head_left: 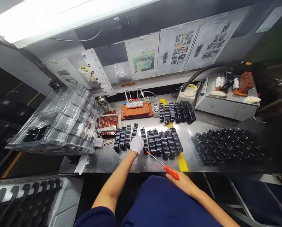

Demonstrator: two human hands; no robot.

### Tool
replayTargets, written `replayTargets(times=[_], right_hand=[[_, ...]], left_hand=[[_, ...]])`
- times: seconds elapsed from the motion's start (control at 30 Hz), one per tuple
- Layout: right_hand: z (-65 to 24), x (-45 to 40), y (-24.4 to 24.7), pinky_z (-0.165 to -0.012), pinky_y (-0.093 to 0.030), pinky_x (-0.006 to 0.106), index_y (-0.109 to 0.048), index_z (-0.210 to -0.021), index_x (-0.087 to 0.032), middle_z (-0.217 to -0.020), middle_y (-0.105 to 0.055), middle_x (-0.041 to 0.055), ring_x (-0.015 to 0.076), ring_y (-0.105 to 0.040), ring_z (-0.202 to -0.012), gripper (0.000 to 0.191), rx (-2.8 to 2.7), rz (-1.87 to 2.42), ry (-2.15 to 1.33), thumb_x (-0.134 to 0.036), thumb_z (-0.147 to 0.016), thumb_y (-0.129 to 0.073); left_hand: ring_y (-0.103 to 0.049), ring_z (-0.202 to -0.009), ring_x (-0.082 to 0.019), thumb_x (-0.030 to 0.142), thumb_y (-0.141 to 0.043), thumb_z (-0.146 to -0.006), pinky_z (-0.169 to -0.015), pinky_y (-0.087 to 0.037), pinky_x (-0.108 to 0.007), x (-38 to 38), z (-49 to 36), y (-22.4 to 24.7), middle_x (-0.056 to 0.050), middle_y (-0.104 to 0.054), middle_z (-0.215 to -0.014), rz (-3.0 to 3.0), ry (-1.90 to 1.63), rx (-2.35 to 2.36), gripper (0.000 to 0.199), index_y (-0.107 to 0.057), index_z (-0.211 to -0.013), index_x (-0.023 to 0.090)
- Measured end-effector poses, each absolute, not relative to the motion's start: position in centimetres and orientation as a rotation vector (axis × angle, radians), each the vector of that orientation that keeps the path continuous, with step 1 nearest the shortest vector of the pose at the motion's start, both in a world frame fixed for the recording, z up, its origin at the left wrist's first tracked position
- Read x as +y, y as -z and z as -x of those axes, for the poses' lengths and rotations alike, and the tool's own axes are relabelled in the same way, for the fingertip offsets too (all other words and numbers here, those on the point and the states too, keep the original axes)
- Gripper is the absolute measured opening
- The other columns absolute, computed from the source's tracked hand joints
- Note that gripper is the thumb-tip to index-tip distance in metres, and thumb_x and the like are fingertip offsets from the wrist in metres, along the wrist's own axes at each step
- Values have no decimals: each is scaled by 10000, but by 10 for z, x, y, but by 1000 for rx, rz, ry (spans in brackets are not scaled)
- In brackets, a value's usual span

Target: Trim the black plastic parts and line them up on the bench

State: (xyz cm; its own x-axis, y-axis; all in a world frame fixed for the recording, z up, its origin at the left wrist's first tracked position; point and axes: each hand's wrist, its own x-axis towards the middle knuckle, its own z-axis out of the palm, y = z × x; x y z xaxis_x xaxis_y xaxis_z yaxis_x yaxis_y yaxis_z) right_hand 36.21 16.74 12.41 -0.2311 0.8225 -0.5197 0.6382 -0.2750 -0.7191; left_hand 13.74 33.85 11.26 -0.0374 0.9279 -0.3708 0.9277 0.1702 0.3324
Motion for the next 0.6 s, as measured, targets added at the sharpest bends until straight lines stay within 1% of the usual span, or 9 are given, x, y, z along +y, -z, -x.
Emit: replayTargets(times=[0.07,0.13,0.2,0.27,0.37,0.4,0.47,0.53,0.6], right_hand=[[-362,167,-122,-735,-472,319,-636,-851,-224,-866,-723,44,264,-660,-840,530,-1775,1849,-1516,-691,-819,-387],[-361,166,-120,-730,-465,321,-624,-848,-228,-881,-726,51,267,-663,-849,515,-1807,1921,-1511,-678,-833,-373],[-357,164,-119,-728,-461,332,-618,-861,-226,-916,-729,66,278,-670,-872,525,-1900,2012,-1506,-674,-851,-345],[-351,162,-118,-733,-460,348,-619,-877,-215,-939,-728,85,296,-676,-894,550,-2021,2067,-1489,-681,-860,-327],[-336,160,-118,-747,-463,375,-631,-865,-198,-919,-731,114,323,-683,-899,578,-2148,2093,-1445,-694,-855,-335],[-330,160,-118,-753,-464,385,-634,-862,-194,-919,-732,125,333,-683,-904,577,-2169,2100,-1435,-692,-854,-344],[-316,161,-116,-770,-465,407,-637,-874,-187,-940,-731,143,352,-678,-928,576,-2201,2124,-1411,-681,-860,-341],[-301,160,-112,-787,-465,426,-633,-891,-183,-962,-726,158,365,-671,-953,592,-2220,2153,-1383,-675,-873,-304],[-289,158,-108,-794,-466,435,-629,-902,-185,-970,-724,163,368,-667,-967,620,-2232,2182,-1349,-677,-885,-251]], left_hand=[[-511,-1205,-306,304,-507,-896,-935,-438,-400,354,-132,-114,-192,-538,-1281,-1763,-21,2026,341,-546,-1203,162],[-512,-1196,-295,311,-532,-896,-928,-451,-408,361,-129,-111,-185,-509,-1319,-1730,-9,2083,386,-509,-1250,158],[-572,-1101,-263,356,-532,-909,-895,-481,-426,356,-129,-105,-159,-550,-1263,-1660,19,2116,412,-500,-1265,151],[-624,-998,-243,340,-548,-902,-854,-498,-413,338,-129,-100,-155,-610,-1163,-1581,43,2128,456,-471,-1304,140],[-661,-952,-294,182,-638,-792,-813,-492,-388,299,-125,-95,-213,-653,-1058,-1481,72,2114,642,-387,-1376,91],[-659,-966,-320,143,-646,-759,-815,-489,-400,285,-123,-95,-238,-644,-1081,-1456,77,2109,702,-358,-1395,81],[-619,-1061,-365,127,-630,-745,-852,-477,-433,264,-118,-94,-281,-572,-1220,-1424,61,2111,748,-319,-1425,90],[-567,-1152,-375,146,-595,-774,-900,-459,-438,251,-111,-92,-277,-510,-1312,-1397,16,2101,716,-321,-1434,118],[-552,-1178,-360,159,-559,-804,-942,-439,-427,241,-101,-90,-252,-521,-1310,-1355,-46,2069,666,-340,-1432,135]])
